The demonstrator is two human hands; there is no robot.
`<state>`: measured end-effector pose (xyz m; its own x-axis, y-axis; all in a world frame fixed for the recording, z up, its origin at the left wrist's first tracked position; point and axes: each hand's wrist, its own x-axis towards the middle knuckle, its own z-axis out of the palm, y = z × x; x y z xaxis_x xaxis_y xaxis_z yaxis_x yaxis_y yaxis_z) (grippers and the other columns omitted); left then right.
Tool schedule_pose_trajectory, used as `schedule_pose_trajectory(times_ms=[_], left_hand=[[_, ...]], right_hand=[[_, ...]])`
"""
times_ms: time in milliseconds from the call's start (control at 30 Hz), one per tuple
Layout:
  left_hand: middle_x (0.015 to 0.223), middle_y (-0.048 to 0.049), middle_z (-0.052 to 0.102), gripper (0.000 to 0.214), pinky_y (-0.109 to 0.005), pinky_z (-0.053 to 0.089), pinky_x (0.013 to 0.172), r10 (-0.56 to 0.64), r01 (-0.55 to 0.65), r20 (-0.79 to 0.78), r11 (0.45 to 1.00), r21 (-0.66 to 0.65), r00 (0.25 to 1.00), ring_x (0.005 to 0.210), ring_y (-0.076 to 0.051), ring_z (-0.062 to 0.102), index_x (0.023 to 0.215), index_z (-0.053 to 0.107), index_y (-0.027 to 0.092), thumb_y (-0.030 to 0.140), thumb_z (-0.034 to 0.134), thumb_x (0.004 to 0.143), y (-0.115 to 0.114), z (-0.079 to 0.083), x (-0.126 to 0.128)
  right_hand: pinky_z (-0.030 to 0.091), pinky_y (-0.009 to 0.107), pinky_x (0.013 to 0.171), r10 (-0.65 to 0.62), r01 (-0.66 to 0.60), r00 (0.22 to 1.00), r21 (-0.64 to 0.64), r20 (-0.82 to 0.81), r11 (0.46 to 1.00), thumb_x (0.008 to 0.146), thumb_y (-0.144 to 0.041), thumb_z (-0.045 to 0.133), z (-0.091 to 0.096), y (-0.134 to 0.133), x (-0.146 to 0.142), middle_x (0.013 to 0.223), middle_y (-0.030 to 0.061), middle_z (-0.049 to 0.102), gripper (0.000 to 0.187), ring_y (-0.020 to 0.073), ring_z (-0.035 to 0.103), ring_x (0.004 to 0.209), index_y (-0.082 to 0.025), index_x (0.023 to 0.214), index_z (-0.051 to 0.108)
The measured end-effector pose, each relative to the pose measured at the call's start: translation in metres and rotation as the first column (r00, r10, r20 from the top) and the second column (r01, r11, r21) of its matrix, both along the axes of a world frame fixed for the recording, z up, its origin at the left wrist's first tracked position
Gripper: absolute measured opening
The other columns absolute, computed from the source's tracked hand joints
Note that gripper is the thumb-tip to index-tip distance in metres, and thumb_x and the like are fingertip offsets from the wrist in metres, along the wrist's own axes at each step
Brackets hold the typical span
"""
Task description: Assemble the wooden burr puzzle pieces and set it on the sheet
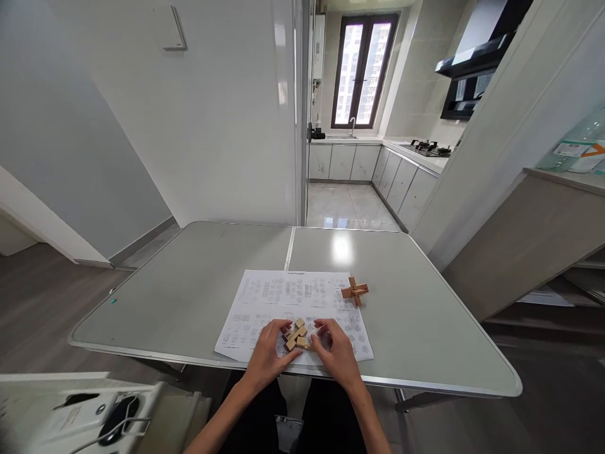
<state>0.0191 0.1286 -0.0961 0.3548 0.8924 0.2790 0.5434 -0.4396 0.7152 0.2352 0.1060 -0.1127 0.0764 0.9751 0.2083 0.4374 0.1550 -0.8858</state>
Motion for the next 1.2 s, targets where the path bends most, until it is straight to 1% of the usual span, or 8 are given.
schedule_pose_trajectory(times_ms=[167, 333, 433, 533, 733, 900, 1033, 1200], left_hand=[[0.122, -0.0055, 0.063, 0.066, -0.041, 0.052, 0.092, -0.107, 0.106, -0.002, 0.994, -0.032, 0.994, 0.098, -0.025, 0.065, 0.132, 0.054, 0.029, 0.036, 0.087, 0.075, -0.002, 0.009, -0.002], [0.141, -0.0083, 0.056, 0.091, -0.046, 0.047, 0.102, -0.233, 0.232, -0.013, 0.970, -0.073, 0.972, 0.091, -0.021, 0.065, 0.142, 0.048, 0.032, 0.049, 0.093, 0.064, 0.000, 0.014, -0.006], [0.126, -0.0065, 0.064, 0.096, -0.045, 0.048, 0.098, -0.248, 0.240, -0.053, 0.964, -0.118, 0.967, 0.096, -0.025, 0.064, 0.146, 0.046, 0.032, 0.054, 0.092, 0.064, 0.002, 0.014, -0.008], [0.107, -0.0035, 0.068, 0.091, -0.043, 0.050, 0.093, -0.222, 0.208, -0.088, 0.967, -0.145, 0.971, 0.099, -0.028, 0.062, 0.143, 0.051, 0.030, 0.056, 0.090, 0.065, 0.003, 0.013, -0.009], [0.119, -0.0023, 0.072, 0.082, -0.038, 0.050, 0.091, -0.211, 0.200, -0.072, 0.971, -0.131, 0.975, 0.095, -0.024, 0.063, 0.140, 0.053, 0.032, 0.045, 0.091, 0.069, 0.003, 0.013, -0.006], [0.106, -0.0005, 0.075, 0.061, -0.036, 0.050, 0.086, -0.177, 0.170, -0.057, 0.980, -0.106, 0.983, 0.091, -0.023, 0.064, 0.127, 0.062, 0.030, 0.040, 0.088, 0.073, 0.002, 0.012, -0.003], [0.099, -0.0020, 0.073, 0.044, -0.036, 0.050, 0.085, -0.108, 0.105, -0.047, 0.992, -0.068, 0.993, 0.093, -0.024, 0.066, 0.114, 0.066, 0.027, 0.040, 0.086, 0.077, 0.001, 0.008, -0.001], [0.093, -0.0018, 0.070, 0.032, -0.038, 0.052, 0.083, 0.012, -0.013, -0.042, 1.000, -0.021, 0.999, 0.086, -0.023, 0.067, 0.113, 0.063, 0.025, 0.038, 0.076, 0.087, 0.003, 0.001, 0.002]], right_hand=[[0.053, 0.033, 0.077, 0.045, -0.046, 0.999, 0.025, 0.006, 0.999, 0.091, -0.048, 0.065, 0.004, -0.001, 0.001, 0.100, 0.0076, 0.072, 0.032, 0.0241, 0.068, 0.088, -0.022, 0.109, 0.069], [0.055, 0.034, 0.074, 0.003, -0.003, 1.000, 0.014, -0.030, 1.000, 0.093, -0.055, 0.061, 0.000, 0.000, 0.002, 0.091, 0.0072, 0.076, 0.036, 0.0235, 0.070, 0.079, -0.021, 0.099, 0.073], [0.054, 0.033, 0.068, -0.026, 0.026, 0.999, 0.001, -0.046, 1.000, 0.094, -0.058, 0.058, -0.002, 0.001, 0.002, 0.085, 0.0071, 0.076, 0.040, 0.0228, 0.068, 0.071, -0.021, 0.095, 0.073], [0.053, 0.032, 0.065, -0.040, 0.039, 0.998, -0.014, -0.055, 0.999, 0.095, -0.059, 0.057, -0.003, 0.001, 0.003, 0.081, 0.0065, 0.075, 0.042, 0.0223, 0.066, 0.068, -0.020, 0.093, 0.073], [0.051, 0.030, 0.066, -0.060, 0.058, 0.996, -0.027, -0.063, 0.998, 0.096, -0.057, 0.057, 0.000, -0.001, 0.002, 0.080, 0.0048, 0.075, 0.040, 0.0217, 0.066, 0.069, -0.020, 0.093, 0.073], [0.051, 0.031, 0.065, -0.098, 0.096, 0.993, -0.027, -0.065, 0.995, 0.095, -0.058, 0.058, -0.001, -0.001, 0.003, 0.080, 0.0056, 0.075, 0.042, 0.0220, 0.066, 0.069, -0.020, 0.094, 0.073], [0.052, 0.031, 0.067, -0.143, 0.142, 0.988, -0.020, -0.057, 0.990, 0.095, -0.060, 0.055, -0.004, 0.000, 0.005, 0.085, 0.0068, 0.077, 0.044, 0.0224, 0.067, 0.071, -0.020, 0.094, 0.073], [0.053, 0.032, 0.069, -0.158, 0.158, 0.987, -0.002, -0.031, 0.987, 0.097, -0.058, 0.053, -0.004, 0.001, 0.004, 0.087, 0.0074, 0.076, 0.042, 0.0225, 0.066, 0.074, -0.020, 0.095, 0.071]])
